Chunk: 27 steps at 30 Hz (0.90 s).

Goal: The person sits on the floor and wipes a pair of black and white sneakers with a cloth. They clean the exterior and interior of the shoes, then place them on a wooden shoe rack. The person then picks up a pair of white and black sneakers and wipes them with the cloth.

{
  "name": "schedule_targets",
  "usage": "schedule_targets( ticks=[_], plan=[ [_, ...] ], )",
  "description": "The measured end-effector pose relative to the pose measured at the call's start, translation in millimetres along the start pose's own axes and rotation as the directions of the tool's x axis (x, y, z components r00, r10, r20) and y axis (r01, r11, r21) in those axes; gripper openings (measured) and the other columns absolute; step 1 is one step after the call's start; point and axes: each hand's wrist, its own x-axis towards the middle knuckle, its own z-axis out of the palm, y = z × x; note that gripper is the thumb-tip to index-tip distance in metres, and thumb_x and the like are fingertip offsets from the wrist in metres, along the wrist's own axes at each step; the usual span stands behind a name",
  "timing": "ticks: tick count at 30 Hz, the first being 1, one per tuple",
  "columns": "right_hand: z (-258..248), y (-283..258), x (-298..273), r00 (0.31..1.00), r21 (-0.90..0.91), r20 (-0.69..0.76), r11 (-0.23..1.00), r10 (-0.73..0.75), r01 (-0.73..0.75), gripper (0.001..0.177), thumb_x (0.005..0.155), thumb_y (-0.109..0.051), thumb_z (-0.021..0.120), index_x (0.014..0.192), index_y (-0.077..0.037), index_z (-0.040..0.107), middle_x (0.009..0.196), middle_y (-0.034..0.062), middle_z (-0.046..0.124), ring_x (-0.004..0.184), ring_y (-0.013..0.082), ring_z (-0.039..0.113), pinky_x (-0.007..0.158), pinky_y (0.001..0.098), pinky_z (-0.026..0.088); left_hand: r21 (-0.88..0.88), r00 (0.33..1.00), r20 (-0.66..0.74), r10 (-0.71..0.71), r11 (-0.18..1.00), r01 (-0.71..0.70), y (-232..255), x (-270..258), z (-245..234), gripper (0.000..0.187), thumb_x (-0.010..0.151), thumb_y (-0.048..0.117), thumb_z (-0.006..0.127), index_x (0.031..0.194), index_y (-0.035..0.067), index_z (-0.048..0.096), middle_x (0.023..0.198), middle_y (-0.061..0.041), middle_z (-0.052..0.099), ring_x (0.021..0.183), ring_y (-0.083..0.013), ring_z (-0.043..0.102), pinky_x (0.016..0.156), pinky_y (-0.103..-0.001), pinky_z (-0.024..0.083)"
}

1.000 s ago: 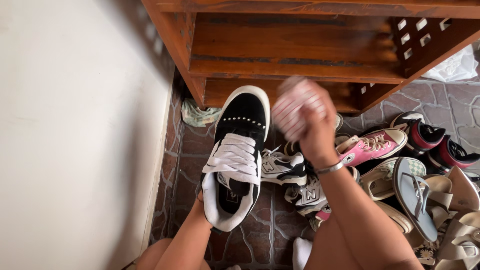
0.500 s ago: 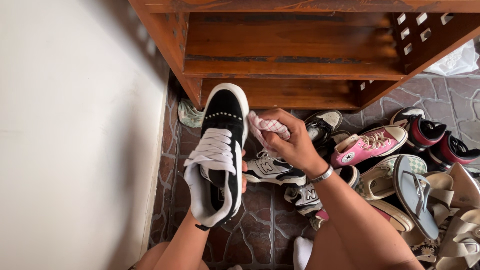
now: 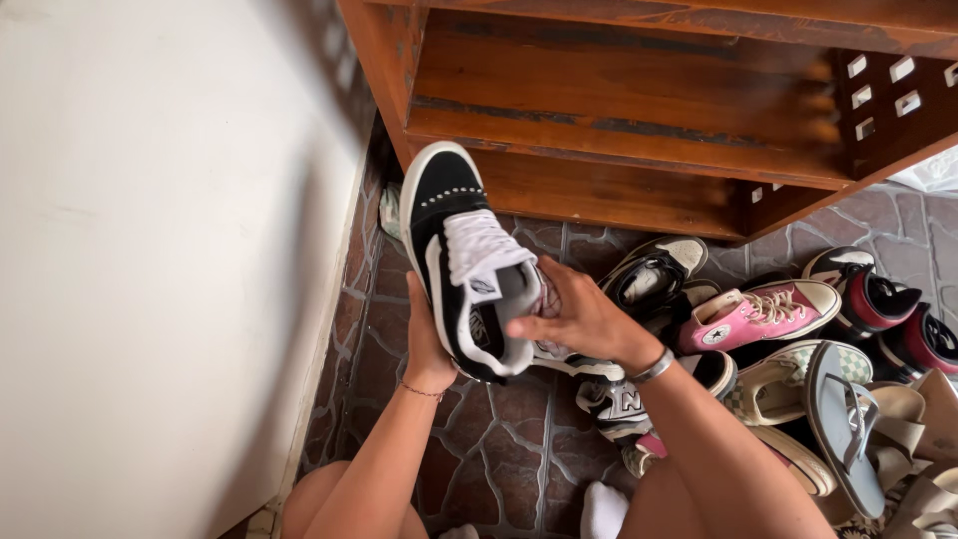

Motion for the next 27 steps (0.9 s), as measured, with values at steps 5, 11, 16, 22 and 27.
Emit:
schedule_targets(
  ticks=[5, 11, 16, 22, 27],
  plan=[
    [9.8, -20.0, 2.7, 0.952, -0.117, -0.142, 0.95, 0.271, -0.288, 0.054, 0.08, -0.021, 0.064, 0.126, 0.005, 0.058, 0.064, 0.0144, 0.073, 0.048, 0.0208, 0.07, 0.048, 0.0335, 0.062, 0.61, 0.977, -0.086, 0.197, 0.785, -0.105, -0.6, 7.2, -11.7, 0.078, 0.114, 0.06, 0.028, 0.133, -0.004, 0.067, 0.129, -0.027, 0.068, 0.112, -0.0294, 0.065, 0.098, -0.041, 0.052],
    [6.6, -21.4, 7.2, 0.901, -0.442, -0.432, 0.878, -0.029, -0.184, 0.045, 0.075, -0.023, 0.075, 0.109, 0.004, 0.066, 0.067, 0.0171, 0.069, 0.059, 0.0306, 0.071, 0.059, 0.0411, 0.059, 0.822, 0.536, 0.525, 0.661, -0.229, -0.522, 28.0, -7.9, 23.6, 0.045, 0.113, 0.04, 0.047, 0.144, 0.008, 0.054, 0.142, -0.01, 0.057, 0.135, -0.0278, 0.058, 0.114, -0.04, 0.05],
    [21.6, -23.3, 11.0, 0.894, -0.457, -0.448, 0.858, 0.007, -0.235, 0.041, 0.073, -0.025, 0.076, 0.102, 0.002, 0.065, 0.077, 0.0169, 0.072, 0.059, 0.0303, 0.072, 0.054, 0.0396, 0.057, 0.814, 0.662, 0.576, 0.481, -0.415, -0.407, 20.6, -18.6, 55.9, 0.087, 0.078, 0.022, 0.079, 0.152, 0.004, 0.036, 0.152, -0.024, 0.04, 0.138, -0.0445, 0.046, 0.113, -0.053, 0.043],
    [38.8, -26.8, 11.2, 0.944, -0.483, -0.318, 0.872, -0.092, -0.078, 0.043, 0.076, -0.029, 0.077, 0.106, -0.002, 0.062, 0.085, 0.0145, 0.073, 0.059, 0.0261, 0.071, 0.051, 0.0372, 0.057, 0.893, 0.709, 0.447, 0.545, -0.324, -0.313, 14.8, -13.6, 40.6, 0.097, 0.073, 0.003, 0.082, 0.156, 0.007, 0.033, 0.158, -0.025, 0.038, 0.142, -0.0458, 0.046, 0.111, -0.049, 0.051],
    [8.1, -12.2, 18.9, 0.98, -0.005, -0.128, 0.988, 0.151, -0.153, 0.057, 0.083, -0.04, 0.071, 0.125, -0.006, 0.051, 0.09, 0.0133, 0.072, 0.06, 0.0217, 0.072, 0.053, 0.0327, 0.064, 0.906, 0.712, 0.421, 0.562, -0.229, -0.356, 24.2, -7.7, 19.3, 0.08, 0.083, -0.001, 0.076, 0.154, 0.01, 0.042, 0.157, -0.018, 0.048, 0.135, -0.0402, 0.057, 0.108, -0.044, 0.052]
  ],
)
